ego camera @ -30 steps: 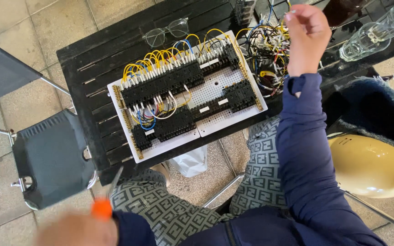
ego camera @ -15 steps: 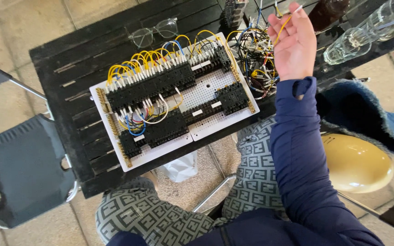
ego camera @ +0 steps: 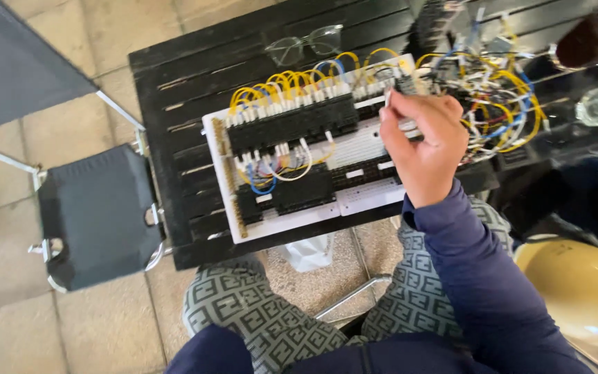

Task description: The person uses a screwdriver to tighten screws on a terminal block, securing various colored wires into the connection points on a white breadboard. The person repeatedly inserts wire ends into the terminals and tightens them with the tool.

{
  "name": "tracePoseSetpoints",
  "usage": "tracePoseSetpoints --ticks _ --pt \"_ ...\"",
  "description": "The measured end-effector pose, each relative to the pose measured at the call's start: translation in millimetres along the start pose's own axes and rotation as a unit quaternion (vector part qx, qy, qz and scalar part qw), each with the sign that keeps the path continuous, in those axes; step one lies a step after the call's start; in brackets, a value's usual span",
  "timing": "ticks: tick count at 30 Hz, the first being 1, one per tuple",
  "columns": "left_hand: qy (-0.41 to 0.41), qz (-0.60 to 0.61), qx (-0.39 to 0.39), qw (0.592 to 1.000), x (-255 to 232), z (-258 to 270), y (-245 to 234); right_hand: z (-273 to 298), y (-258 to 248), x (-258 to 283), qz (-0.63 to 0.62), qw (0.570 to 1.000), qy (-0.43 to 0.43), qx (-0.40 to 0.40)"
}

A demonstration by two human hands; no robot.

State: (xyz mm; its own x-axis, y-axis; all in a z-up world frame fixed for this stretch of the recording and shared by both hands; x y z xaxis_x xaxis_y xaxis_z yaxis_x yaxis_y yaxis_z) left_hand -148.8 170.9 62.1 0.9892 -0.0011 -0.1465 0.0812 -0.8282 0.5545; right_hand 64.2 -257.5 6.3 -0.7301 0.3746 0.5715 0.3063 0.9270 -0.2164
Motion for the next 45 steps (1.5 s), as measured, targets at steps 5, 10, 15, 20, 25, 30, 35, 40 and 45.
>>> tracePoseSetpoints --ticks 5,10,15,20,25,30,35,40,45 --pt "-0.016 -0.211 0.082 0.974 65.1 -15.7 -2.7 13.2 38.2 23.5 -0.045 0.997 0.033 0.047" --pt "-0.035 -0.370 0.134 0.919 120.0 -10.9 87.1 40.1 88.1 57.9 0.061 0.984 0.015 0.167" --pt "0.007 -0.493 0.350 0.797 159.4 66.5 100.8 52.4 118.7 42.3 0.126 0.975 0.017 0.185" --pt "-0.019 -0.468 0.348 0.812 162.9 66.5 98.0 47.5 140.5 47.9 0.136 0.977 0.018 0.165" --pt "-0.028 -0.425 0.368 0.827 170.3 70.4 94.5 55.9 155.7 45.2 0.163 0.971 0.027 0.172" --pt "-0.037 -0.421 0.357 0.833 171.2 68.4 96.0 53.6 159.6 47.0 0.149 0.971 0.042 0.182" --pt "-0.036 -0.407 0.363 0.837 174.5 73.4 98.3 62.6 166.6 35.4 0.157 0.968 0.058 0.189" --pt "-0.041 -0.406 0.365 0.837 176.5 75.5 97.4 61.3 166.4 38.6 0.163 0.969 0.048 0.180" --pt "-0.051 -0.408 0.360 0.837 177.8 76.4 97.2 63.4 171.0 33.3 0.177 0.964 0.056 0.192"
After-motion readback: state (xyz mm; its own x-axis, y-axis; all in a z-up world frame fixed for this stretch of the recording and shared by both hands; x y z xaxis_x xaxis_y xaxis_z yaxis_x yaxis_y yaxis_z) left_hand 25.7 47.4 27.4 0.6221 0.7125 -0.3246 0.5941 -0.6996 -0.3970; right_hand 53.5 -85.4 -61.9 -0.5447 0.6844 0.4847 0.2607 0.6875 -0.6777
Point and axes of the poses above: each hand's wrist, its own z-axis away from the middle knuckle, its own y-axis out of the palm, x = y × z, the point moved 9 cm from there along -z, towards the middle knuckle, and after that the axes turned 9 degrees about -z, right-handed, at the moved point
